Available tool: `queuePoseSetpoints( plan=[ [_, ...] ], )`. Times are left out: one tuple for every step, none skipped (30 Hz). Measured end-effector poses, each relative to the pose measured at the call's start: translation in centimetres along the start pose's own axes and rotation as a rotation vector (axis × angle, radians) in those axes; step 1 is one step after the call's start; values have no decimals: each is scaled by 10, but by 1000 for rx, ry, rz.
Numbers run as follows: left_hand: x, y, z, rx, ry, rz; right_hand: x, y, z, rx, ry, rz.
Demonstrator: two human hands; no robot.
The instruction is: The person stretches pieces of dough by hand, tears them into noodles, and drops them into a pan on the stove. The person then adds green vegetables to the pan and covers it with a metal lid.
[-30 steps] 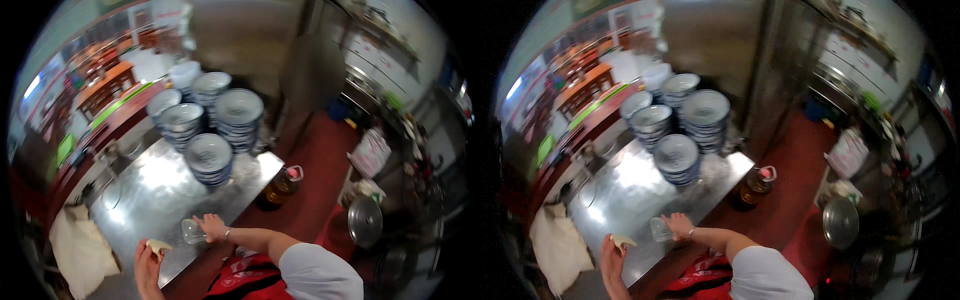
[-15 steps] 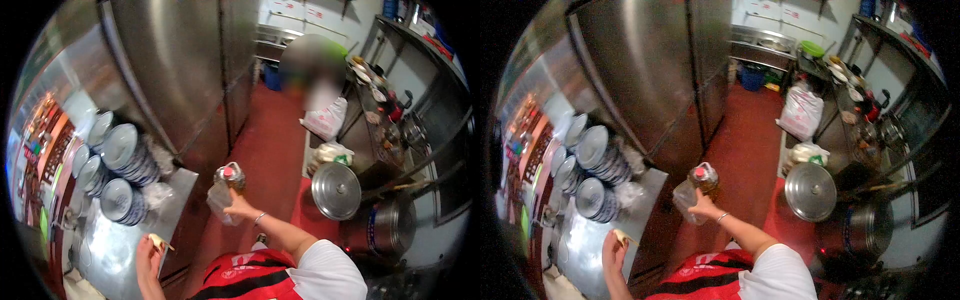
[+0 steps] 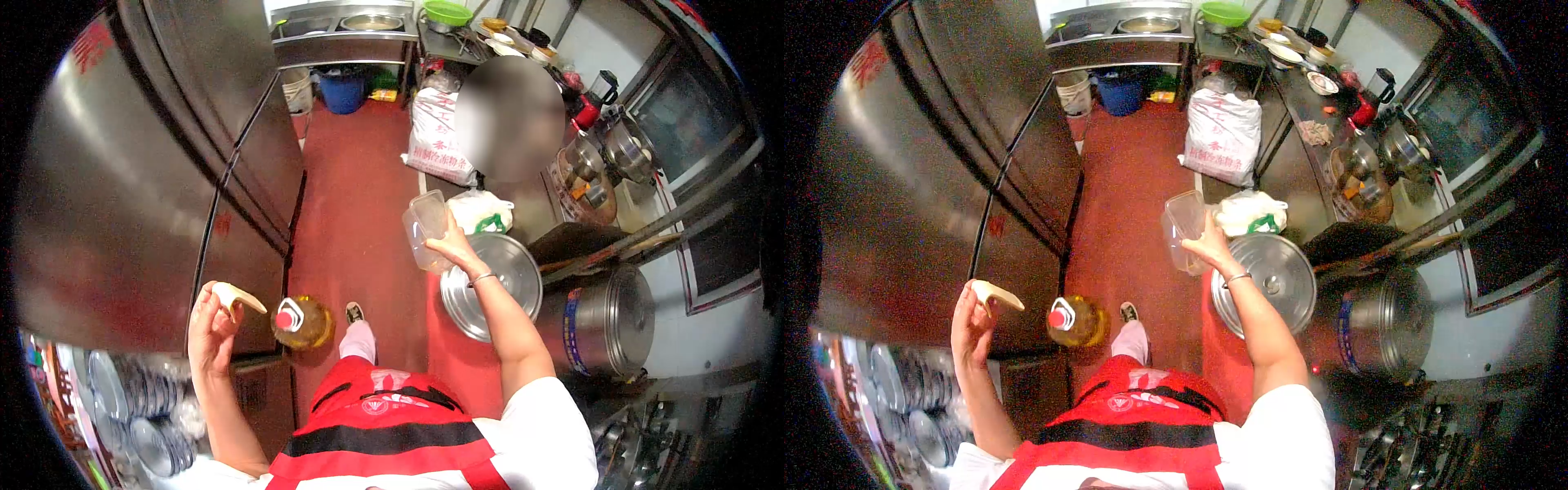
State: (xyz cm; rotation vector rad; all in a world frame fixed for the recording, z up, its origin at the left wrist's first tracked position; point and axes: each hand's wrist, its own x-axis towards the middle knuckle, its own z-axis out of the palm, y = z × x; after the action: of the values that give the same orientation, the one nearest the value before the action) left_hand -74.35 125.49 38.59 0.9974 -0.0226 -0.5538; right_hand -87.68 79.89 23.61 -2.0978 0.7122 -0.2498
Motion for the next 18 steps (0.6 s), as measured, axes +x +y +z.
queuePoseSetpoints(
  plan=[
    [28, 0, 9, 5, -22, -13, 19, 0, -8, 17, 51, -22],
    [58, 0, 18, 10, -42, -27, 44, 9, -15, 0, 60, 23],
    [88, 1, 26, -1, -92, -62, 70, 23, -21, -15, 68, 72],
    [115, 0, 41, 3, -56, -33, 98, 33, -29, -26, 82, 117],
    [146, 5, 54, -11, -71, -53, 121, 34, -39, -11, 98, 114],
    [171, 5, 63, -34, -75, -72, 140, 44, -49, -46, 113, 147],
    [200, 6, 69, -54, -90, -81, 162, 53, -59, -83, 127, 176],
    [230, 12, 84, -52, -110, -83, 189, 48, -71, -115, 149, 200],
    [255, 18, 97, -41, -126, -89, 208, 46, -82, -97, 173, 199],
    [279, 24, 107, -21, -136, -106, 225, 45, -91, -31, 169, 181],
    [308, 28, 118, -11, -155, -115, 246, 45, -99, -29, 179, 233],
    [334, 30, 126, -3, -171, -124, 263, 47, -105, -28, 187, 285],
    [361, 31, 135, 3, -187, -128, 278, 46, -113, -16, 198, 280],
    [389, 31, 145, 11, -192, -133, 297, 44, -119, -5, 207, 267],
    [414, 30, 154, 19, -189, -130, 318, 42, -123, 6, 210, 245],
    [441, 27, 164, 28, -181, -123, 342, 46, -127, -41, 241, 281],
    [469, 26, 170, 31, -188, -128, 373, 72, -130, -16, 225, 307],
    [492, 25, 180, 37, -185, -127, 407, 98, -132, 4, 209, 331]
  ],
)
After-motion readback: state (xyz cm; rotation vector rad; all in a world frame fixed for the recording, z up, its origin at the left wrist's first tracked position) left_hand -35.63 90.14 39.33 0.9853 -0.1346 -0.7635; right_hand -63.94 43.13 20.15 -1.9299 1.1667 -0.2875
